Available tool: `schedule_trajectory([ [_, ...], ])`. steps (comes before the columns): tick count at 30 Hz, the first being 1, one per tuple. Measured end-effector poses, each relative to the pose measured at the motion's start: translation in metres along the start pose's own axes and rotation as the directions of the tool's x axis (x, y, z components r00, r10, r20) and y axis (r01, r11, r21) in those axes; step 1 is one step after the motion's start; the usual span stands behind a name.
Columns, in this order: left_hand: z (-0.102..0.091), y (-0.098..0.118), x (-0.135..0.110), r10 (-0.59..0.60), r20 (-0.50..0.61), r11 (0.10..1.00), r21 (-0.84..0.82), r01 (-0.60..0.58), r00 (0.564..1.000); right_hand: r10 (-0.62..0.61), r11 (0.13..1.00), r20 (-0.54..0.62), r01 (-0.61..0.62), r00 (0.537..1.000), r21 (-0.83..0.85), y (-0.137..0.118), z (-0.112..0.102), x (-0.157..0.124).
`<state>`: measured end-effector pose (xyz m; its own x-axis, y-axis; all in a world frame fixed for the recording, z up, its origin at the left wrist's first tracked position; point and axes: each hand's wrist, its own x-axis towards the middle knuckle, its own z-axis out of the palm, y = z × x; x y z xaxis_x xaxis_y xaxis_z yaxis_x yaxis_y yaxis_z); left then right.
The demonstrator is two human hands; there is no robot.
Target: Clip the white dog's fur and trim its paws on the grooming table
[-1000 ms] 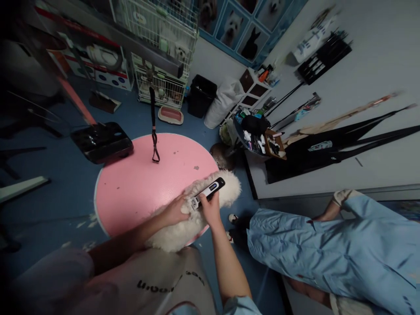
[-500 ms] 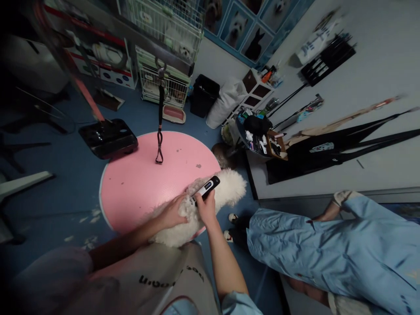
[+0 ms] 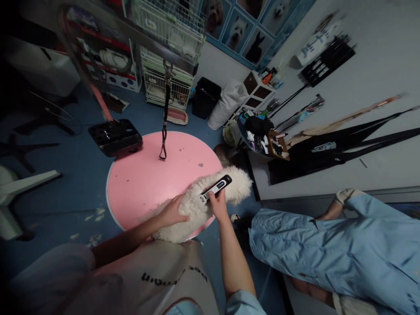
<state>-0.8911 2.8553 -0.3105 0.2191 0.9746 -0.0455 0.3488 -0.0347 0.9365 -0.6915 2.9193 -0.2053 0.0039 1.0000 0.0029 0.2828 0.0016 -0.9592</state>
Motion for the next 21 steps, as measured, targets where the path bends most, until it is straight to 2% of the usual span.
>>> schedule_trajectory([
  [4, -0.002, 0.0, 0.0, 0.007, 0.017, 1.0, -0.013, -0.007, 1.0, -0.012, 1.0, 0.064, 0.011, 0.998, 0.014, 0.004, 0.012, -0.01],
  [10, -0.003, -0.006, -0.002, 0.021, 0.032, 0.999, -0.043, -0.02, 0.999, -0.05, 0.999, 0.143, 0.05, 0.989, 0.001, 0.004, 0.017, -0.022],
  [14, -0.022, -0.014, 0.006, 0.091, 0.132, 0.992, -0.101, -0.078, 0.987, -0.129, 0.991, 0.201, 0.134, 0.971, -0.011, 0.0, 0.022, -0.052],
  [16, -0.038, -0.005, 0.021, 0.135, 0.115, 0.983, -0.141, -0.118, 0.984, -0.183, 0.981, 0.235, 0.194, 0.954, -0.023, -0.002, 0.023, -0.074],
  [19, -0.053, 0.032, 0.06, 0.182, -0.067, 0.976, -0.109, -0.189, 0.981, -0.309, 0.941, 0.28, 0.335, 0.909, -0.05, -0.005, 0.015, -0.1],
  [21, -0.05, 0.062, 0.091, 0.242, -0.015, 0.97, -0.013, -0.242, 0.97, -0.322, 0.944, 0.13, 0.328, 0.938, -0.032, -0.008, 0.001, -0.1],
])
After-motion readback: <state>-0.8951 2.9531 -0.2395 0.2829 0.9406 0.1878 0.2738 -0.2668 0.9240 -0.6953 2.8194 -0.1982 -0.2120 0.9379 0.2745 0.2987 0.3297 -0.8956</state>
